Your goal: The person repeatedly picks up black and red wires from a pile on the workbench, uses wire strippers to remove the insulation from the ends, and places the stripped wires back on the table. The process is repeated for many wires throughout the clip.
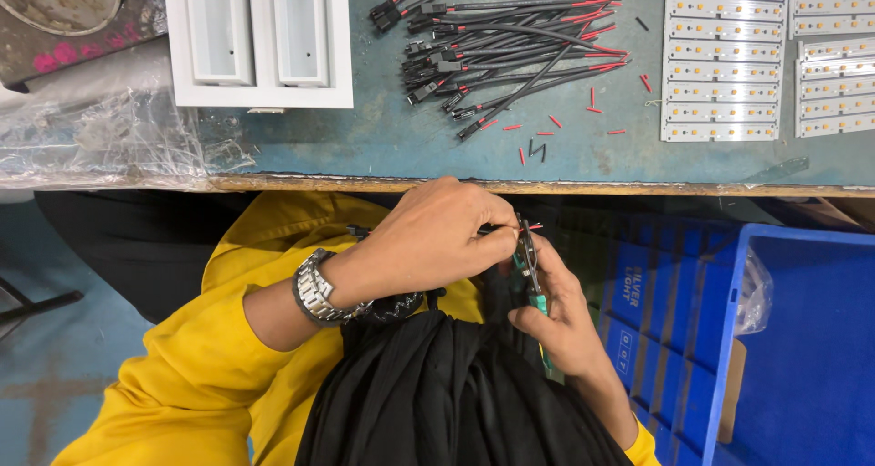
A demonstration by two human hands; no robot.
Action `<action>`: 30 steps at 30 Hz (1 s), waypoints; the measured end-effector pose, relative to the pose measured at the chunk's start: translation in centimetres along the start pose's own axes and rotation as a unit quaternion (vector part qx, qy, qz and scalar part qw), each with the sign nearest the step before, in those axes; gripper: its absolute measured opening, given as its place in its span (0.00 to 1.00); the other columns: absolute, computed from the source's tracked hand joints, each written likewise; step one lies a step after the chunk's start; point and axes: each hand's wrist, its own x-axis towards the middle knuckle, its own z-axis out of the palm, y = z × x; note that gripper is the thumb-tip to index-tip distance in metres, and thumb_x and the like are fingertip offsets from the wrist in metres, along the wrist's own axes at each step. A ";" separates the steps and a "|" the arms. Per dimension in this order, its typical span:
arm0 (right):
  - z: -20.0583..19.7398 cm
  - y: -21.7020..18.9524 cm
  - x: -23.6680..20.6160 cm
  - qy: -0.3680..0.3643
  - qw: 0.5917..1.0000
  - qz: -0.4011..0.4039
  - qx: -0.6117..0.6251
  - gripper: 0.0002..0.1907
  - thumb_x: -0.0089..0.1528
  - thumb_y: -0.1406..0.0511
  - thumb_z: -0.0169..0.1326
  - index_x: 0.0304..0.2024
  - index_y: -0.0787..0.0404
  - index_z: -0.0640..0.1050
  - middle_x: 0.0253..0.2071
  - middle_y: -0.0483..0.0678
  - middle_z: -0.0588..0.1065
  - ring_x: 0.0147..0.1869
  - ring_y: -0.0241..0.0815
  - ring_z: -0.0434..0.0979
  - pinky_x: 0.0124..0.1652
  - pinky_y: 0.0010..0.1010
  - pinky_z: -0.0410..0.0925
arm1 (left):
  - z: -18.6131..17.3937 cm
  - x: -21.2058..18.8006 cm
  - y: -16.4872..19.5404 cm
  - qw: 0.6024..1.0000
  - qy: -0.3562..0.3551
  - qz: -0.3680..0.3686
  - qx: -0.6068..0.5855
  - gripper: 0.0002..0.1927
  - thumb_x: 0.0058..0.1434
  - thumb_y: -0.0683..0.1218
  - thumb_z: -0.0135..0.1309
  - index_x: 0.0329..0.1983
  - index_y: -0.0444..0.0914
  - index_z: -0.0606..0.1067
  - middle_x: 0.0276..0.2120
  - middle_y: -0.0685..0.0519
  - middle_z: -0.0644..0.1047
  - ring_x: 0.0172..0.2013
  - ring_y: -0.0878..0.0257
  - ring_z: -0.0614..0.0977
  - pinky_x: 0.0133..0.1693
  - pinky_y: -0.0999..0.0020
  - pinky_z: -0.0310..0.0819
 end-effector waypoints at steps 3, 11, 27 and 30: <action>0.0 0.0 0.0 0.004 1.000 0.011 -0.001 0.42 0.44 0.73 0.52 0.65 0.69 0.68 0.53 0.50 0.71 0.60 0.42 0.70 0.64 0.34 0.61 | -0.1 0.0 0.0 1.000 -0.009 -0.015 -0.007 0.15 0.54 0.51 0.47 0.26 0.38 0.80 0.21 0.45 0.78 0.24 0.48 0.78 0.30 0.55 0.70; 0.2 -0.7 0.3 -0.013 1.000 -0.018 0.012 0.46 0.42 0.71 0.51 0.67 0.67 0.64 0.59 0.45 0.69 0.67 0.38 0.66 0.67 0.32 0.56 | -0.1 0.2 -0.3 1.000 -0.006 0.001 0.005 0.14 0.55 0.51 0.49 0.28 0.38 0.81 0.21 0.43 0.76 0.22 0.47 0.77 0.26 0.54 0.67; -0.2 -0.2 0.1 -0.011 1.000 -0.002 0.013 0.48 0.40 0.70 0.51 0.68 0.65 0.64 0.61 0.45 0.70 0.67 0.38 0.67 0.65 0.32 0.58 | -0.2 0.7 -0.6 0.999 -0.041 -0.014 0.012 0.15 0.57 0.51 0.50 0.27 0.35 0.79 0.20 0.42 0.75 0.20 0.48 0.75 0.26 0.55 0.67; -0.4 0.2 0.2 -0.023 1.000 -0.016 0.010 0.46 0.42 0.69 0.52 0.67 0.67 0.67 0.53 0.49 0.73 0.59 0.42 0.71 0.63 0.33 0.62 | -0.1 0.7 -0.8 0.999 -0.033 0.017 -0.015 0.15 0.56 0.51 0.49 0.26 0.35 0.79 0.20 0.44 0.76 0.21 0.50 0.77 0.26 0.57 0.67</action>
